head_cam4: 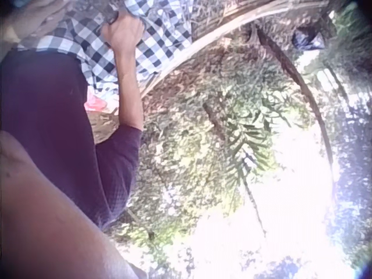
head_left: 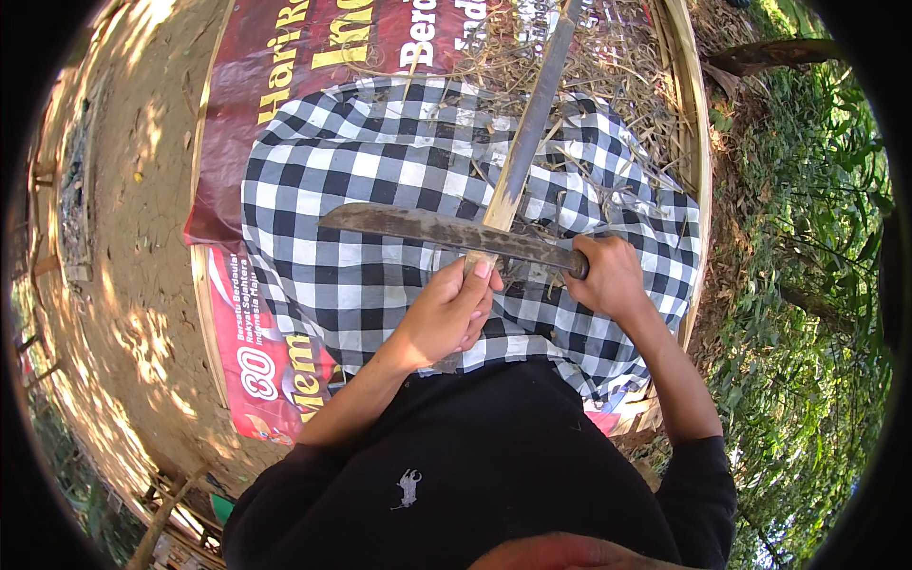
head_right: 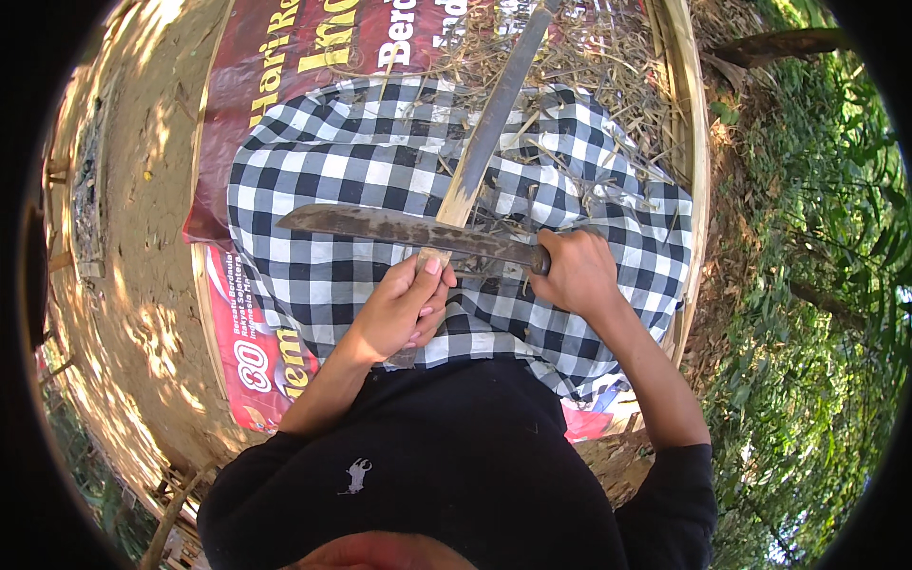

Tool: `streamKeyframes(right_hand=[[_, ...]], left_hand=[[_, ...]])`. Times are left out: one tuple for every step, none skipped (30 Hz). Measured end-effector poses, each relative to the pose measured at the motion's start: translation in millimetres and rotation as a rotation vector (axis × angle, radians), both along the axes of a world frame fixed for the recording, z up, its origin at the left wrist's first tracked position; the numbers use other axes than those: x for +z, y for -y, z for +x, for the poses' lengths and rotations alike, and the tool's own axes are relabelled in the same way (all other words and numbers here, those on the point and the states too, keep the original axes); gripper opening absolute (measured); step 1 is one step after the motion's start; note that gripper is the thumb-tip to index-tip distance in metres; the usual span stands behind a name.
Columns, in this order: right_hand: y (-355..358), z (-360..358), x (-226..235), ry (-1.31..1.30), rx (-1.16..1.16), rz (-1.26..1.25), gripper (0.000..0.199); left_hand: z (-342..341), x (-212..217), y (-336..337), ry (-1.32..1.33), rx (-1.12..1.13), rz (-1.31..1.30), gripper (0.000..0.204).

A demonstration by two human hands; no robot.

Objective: The person is using a machete to shave and shape a piece of wood while sitting on a banner mat outdoors. They slide the blade along the wood to remove shavings and refine the shape.

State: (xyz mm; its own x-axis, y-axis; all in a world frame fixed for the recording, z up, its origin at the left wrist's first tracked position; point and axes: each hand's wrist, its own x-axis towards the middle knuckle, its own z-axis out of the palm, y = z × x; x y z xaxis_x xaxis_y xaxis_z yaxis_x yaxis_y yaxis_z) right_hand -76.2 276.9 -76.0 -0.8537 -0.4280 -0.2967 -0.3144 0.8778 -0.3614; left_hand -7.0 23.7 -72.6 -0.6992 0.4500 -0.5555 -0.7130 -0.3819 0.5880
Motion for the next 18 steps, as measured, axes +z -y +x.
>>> streamKeyframes(right_hand=[[-5,-2,-11,-0.033,0.015,0.011,0.025],[-9,-7,-19,-0.054,0.017,-0.002,0.024],[-12,-13,-28,-0.073,0.025,-0.017,0.023],[-16,-19,-35,-0.095,0.028,-0.031,0.022],[-22,-27,-43,-0.071,0.008,-0.043,0.020],[-22,-31,-43,-0.089,0.013,-0.049,0.019],[-21,-33,-44,-0.107,0.017,-0.055,0.019],[-21,-34,-43,-0.125,0.021,-0.061,0.018],[-20,-34,-42,-0.144,0.027,-0.060,0.017],[-18,-35,-39,-0.165,0.032,-0.059,0.017],[-16,-36,-36,-0.185,0.037,-0.058,0.016],[-13,-34,-30,-0.171,0.036,-0.035,0.017],[-8,-27,-22,-0.155,0.036,-0.012,0.018],[-2,-20,-16,-0.139,0.036,0.011,0.018],[4,-13,-13,-0.143,0.079,0.026,0.018],[3,-12,-14,-0.166,0.110,0.002,0.017],[0,-13,-16,-0.189,0.141,-0.022,0.017],[-4,-16,-18,-0.218,0.164,-0.043,0.017]], left_hand=[[0,0,-2,-0.015,0.005,-0.014,0.036],[1,-2,-4,-0.028,0.010,-0.031,0.035],[2,-6,-6,-0.040,0.020,-0.050,0.035],[1,-8,-7,-0.054,0.026,-0.068,0.035],[1,-9,-5,-0.042,0.029,-0.067,0.035],[1,-9,-4,-0.030,0.041,-0.066,0.035],[1,-10,-4,-0.017,0.052,-0.065,0.034],[0,-10,-4,-0.022,0.053,-0.056,0.035],[-2,-9,-2,-0.027,0.054,-0.049,0.035],[-4,-7,-1,-0.032,0.054,-0.043,0.035],[-6,-5,3,-0.003,0.039,-0.035,0.035],[-10,-3,8,0.025,0.024,-0.025,0.035],[-11,-3,11,0.054,0.010,-0.014,0.034],[-10,-5,8,0.047,0.020,0.007,0.034],[-9,-6,4,0.041,0.024,0.028,0.034],[-8,-7,0,0.034,0.029,0.048,0.034],[-5,-5,-2,0.033,0.037,0.030,0.033],[-3,-2,-4,0.026,0.035,0.014,0.033]])
